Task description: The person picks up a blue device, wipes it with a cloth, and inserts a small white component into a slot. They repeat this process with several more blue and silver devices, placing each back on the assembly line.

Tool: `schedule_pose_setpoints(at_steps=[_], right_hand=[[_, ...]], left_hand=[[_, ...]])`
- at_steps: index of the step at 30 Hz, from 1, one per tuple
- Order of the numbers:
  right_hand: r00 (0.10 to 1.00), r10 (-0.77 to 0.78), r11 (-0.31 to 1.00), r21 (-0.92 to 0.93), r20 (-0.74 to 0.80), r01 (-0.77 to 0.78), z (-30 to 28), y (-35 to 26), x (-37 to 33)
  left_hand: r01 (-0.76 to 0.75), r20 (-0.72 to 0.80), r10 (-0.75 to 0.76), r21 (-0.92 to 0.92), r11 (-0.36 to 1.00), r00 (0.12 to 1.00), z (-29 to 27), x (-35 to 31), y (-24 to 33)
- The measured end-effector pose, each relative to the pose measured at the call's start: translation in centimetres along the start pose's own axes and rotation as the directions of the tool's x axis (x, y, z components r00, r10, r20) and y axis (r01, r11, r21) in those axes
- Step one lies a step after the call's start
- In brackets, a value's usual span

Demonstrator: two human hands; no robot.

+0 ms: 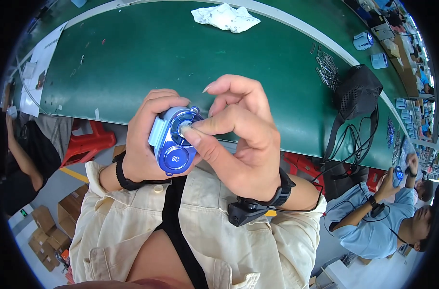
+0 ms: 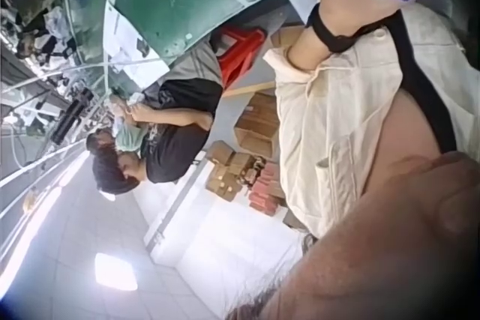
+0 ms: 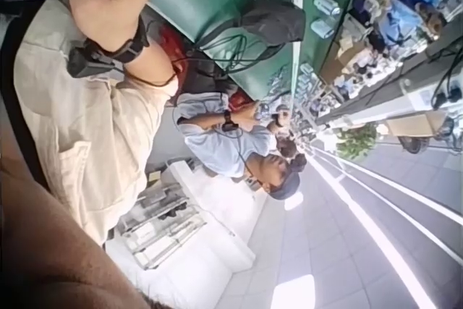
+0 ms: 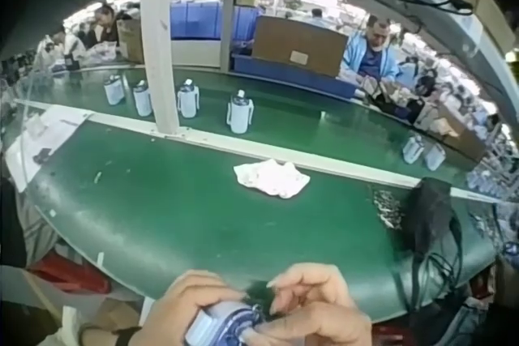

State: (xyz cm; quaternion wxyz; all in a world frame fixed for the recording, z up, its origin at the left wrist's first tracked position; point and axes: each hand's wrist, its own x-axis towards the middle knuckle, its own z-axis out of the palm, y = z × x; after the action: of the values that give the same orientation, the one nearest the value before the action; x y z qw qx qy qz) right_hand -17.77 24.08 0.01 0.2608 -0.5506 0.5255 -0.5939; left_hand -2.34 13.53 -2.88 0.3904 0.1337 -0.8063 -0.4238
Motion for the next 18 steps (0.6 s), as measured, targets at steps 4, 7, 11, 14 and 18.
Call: schedule_pose_setpoints(at_steps=[4,7,11,14,18], right_hand=[[0.995,0.094,0.957,0.273,0.018,-0.095,0.5,0.6,-0.1],[0.971,0.200,0.789,0.565,0.133,-0.240,1.1,0.8,0.0],[0.974,0.161,0.822,0.524,0.162,-0.223,1.8,0.5,-0.2],[0.988,0.080,0.842,0.521,0.132,-0.138,2.2,0.8,-0.1],[0.987,0.114,0.865,0.476,0.115,-0.156,3.0,0.2,0.3]], left_hand=[[-0.122,-0.062,0.127,0.088,0.989,0.990,0.4,0.1,-0.4],[-0.176,-0.094,0.188,0.128,0.976,0.978,0.5,0.1,-0.5],[-0.234,-0.146,0.260,0.173,0.957,0.955,0.8,0.2,-0.7],[-0.272,-0.207,0.314,0.209,0.939,0.926,1.0,0.1,-1.1],[-0.255,-0.125,0.288,0.228,0.940,0.949,0.4,-0.4,-1.5]])
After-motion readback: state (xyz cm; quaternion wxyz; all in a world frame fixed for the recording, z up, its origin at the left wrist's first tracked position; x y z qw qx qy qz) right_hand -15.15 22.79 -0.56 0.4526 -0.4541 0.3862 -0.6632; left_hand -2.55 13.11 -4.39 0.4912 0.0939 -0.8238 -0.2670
